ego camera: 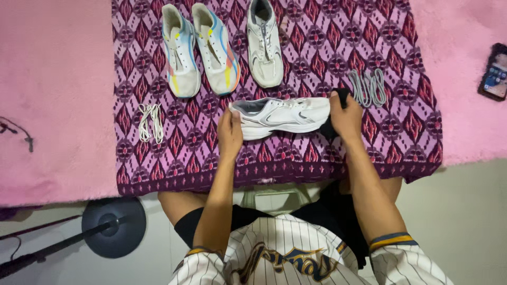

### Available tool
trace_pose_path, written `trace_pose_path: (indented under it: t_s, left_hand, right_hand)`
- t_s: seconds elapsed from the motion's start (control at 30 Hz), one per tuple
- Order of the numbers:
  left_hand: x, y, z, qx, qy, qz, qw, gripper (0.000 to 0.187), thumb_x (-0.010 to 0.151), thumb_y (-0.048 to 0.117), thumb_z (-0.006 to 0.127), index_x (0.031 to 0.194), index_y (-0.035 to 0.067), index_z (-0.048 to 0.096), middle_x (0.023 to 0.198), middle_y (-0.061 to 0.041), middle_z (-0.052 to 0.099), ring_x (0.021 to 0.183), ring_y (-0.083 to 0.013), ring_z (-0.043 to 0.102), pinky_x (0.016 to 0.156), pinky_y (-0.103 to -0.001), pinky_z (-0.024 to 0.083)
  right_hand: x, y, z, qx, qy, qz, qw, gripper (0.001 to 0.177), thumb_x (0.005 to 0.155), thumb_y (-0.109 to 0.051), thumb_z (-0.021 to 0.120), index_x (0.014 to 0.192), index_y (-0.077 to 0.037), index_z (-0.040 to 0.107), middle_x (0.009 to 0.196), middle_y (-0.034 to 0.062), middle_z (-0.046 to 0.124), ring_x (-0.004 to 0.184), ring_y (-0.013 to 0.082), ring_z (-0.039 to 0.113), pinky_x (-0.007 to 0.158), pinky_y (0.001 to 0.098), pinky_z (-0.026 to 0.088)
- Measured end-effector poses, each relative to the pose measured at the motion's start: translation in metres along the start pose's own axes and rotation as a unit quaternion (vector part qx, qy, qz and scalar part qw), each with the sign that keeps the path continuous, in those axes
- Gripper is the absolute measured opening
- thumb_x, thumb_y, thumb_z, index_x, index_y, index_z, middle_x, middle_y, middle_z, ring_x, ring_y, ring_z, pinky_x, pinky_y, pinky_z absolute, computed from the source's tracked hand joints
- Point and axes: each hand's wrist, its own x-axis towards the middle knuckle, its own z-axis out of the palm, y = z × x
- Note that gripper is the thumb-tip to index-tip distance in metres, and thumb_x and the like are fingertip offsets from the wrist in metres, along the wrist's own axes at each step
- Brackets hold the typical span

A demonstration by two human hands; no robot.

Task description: The person sits on the floor and scrubs a white sneaker with a black brush. They hold the shoe in one hand and scrub the upper, sides, and sole repeatedly. Other shoes and laces remain on the patterned mat nearby.

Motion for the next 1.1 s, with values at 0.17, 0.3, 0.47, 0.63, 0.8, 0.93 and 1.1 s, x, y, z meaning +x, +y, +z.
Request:
trace_pose_path:
  t_s: [0.17, 0.3, 0.47, 0.63, 0.8, 0.93, 1.1]
  left_hand:
    - [0.015, -0.014, 0.005, 0.022, -0.001, -0.106, 0.994, 0.055, 0.113, 0.046, 0.035, 0.131, 0.002, 0.063, 0.118, -0.019, 0.071, 0.109, -0.0299, 0.069, 0.100, -0.038, 0.051]
    - [0.008, -0.043, 0.013, -0.127, -0.043, -0.079, 0.988, 0.057, 0.113, 0.046, 0.034, 0.150, 0.005, 0.047, 0.145, -0.018, 0.058, 0.135, -0.0287, 0.053, 0.114, -0.038, 0.036]
    - [0.000, -0.064, 0.018, -0.126, -0.028, -0.086, 0.988, 0.059, 0.109, 0.048, 0.043, 0.152, 0.007, 0.046, 0.141, -0.017, 0.062, 0.131, -0.0269, 0.056, 0.114, -0.037, 0.039]
    - [-0.002, -0.060, 0.020, -0.079, -0.011, -0.072, 0.994, 0.056, 0.096, 0.041, 0.070, 0.137, 0.005, 0.055, 0.125, -0.014, 0.068, 0.116, -0.0239, 0.064, 0.100, -0.037, 0.049]
    - [-0.007, -0.038, 0.017, -0.060, 0.012, -0.027, 0.998, 0.044, 0.090, 0.034, 0.078, 0.118, 0.003, 0.065, 0.106, -0.011, 0.074, 0.098, -0.0220, 0.070, 0.089, -0.036, 0.055]
    - [-0.004, -0.027, 0.019, -0.065, 0.023, -0.069, 0.995, 0.038, 0.091, 0.033, 0.078, 0.112, 0.003, 0.067, 0.100, -0.010, 0.075, 0.092, -0.0211, 0.070, 0.086, -0.035, 0.055]
    - [-0.002, -0.012, 0.017, -0.085, 0.038, -0.062, 0.994, 0.034, 0.093, 0.031, 0.077, 0.109, 0.003, 0.067, 0.098, -0.009, 0.075, 0.090, -0.0188, 0.070, 0.084, -0.034, 0.054]
  right_hand:
    - [0.012, 0.001, 0.004, -0.148, -0.078, 0.037, 0.985, 0.047, 0.104, -0.043, 0.060, 0.107, 0.002, 0.072, 0.094, 0.0265, 0.073, 0.090, 0.0372, 0.069, 0.081, 0.0436, 0.051]
    - [0.010, 0.000, 0.016, -0.099, 0.026, -0.035, 0.994, 0.047, 0.109, -0.040, 0.061, 0.125, 0.004, 0.062, 0.103, 0.0292, 0.069, 0.094, 0.0425, 0.066, 0.083, 0.0466, 0.050]
    - [-0.014, -0.019, 0.017, -0.015, 0.103, -0.178, 0.978, 0.022, 0.111, -0.020, 0.059, 0.113, 0.000, 0.068, 0.106, 0.0173, 0.067, 0.096, 0.0309, 0.066, 0.085, 0.0400, 0.051]
    - [-0.054, -0.057, 0.052, -0.003, 0.047, -0.228, 0.972, 0.014, 0.109, -0.021, 0.066, 0.107, -0.008, 0.070, 0.105, 0.0071, 0.069, 0.099, 0.0218, 0.066, 0.090, 0.0347, 0.053]
    - [-0.085, -0.082, 0.067, -0.244, -0.009, -0.304, 0.921, 0.038, 0.096, -0.034, 0.071, 0.124, -0.010, 0.070, 0.124, 0.0071, 0.065, 0.120, 0.0275, 0.053, 0.095, 0.0480, 0.034]
    - [-0.093, -0.073, 0.042, -0.305, -0.023, -0.403, 0.863, 0.047, 0.094, -0.031, 0.070, 0.137, -0.014, 0.065, 0.138, 0.0045, 0.062, 0.131, 0.0245, 0.049, 0.104, 0.0495, 0.031]
    - [-0.086, -0.056, 0.034, -0.258, -0.028, -0.423, 0.868, 0.040, 0.090, -0.020, 0.076, 0.129, -0.020, 0.071, 0.125, 0.0005, 0.063, 0.120, 0.0245, 0.053, 0.094, 0.0441, 0.034]
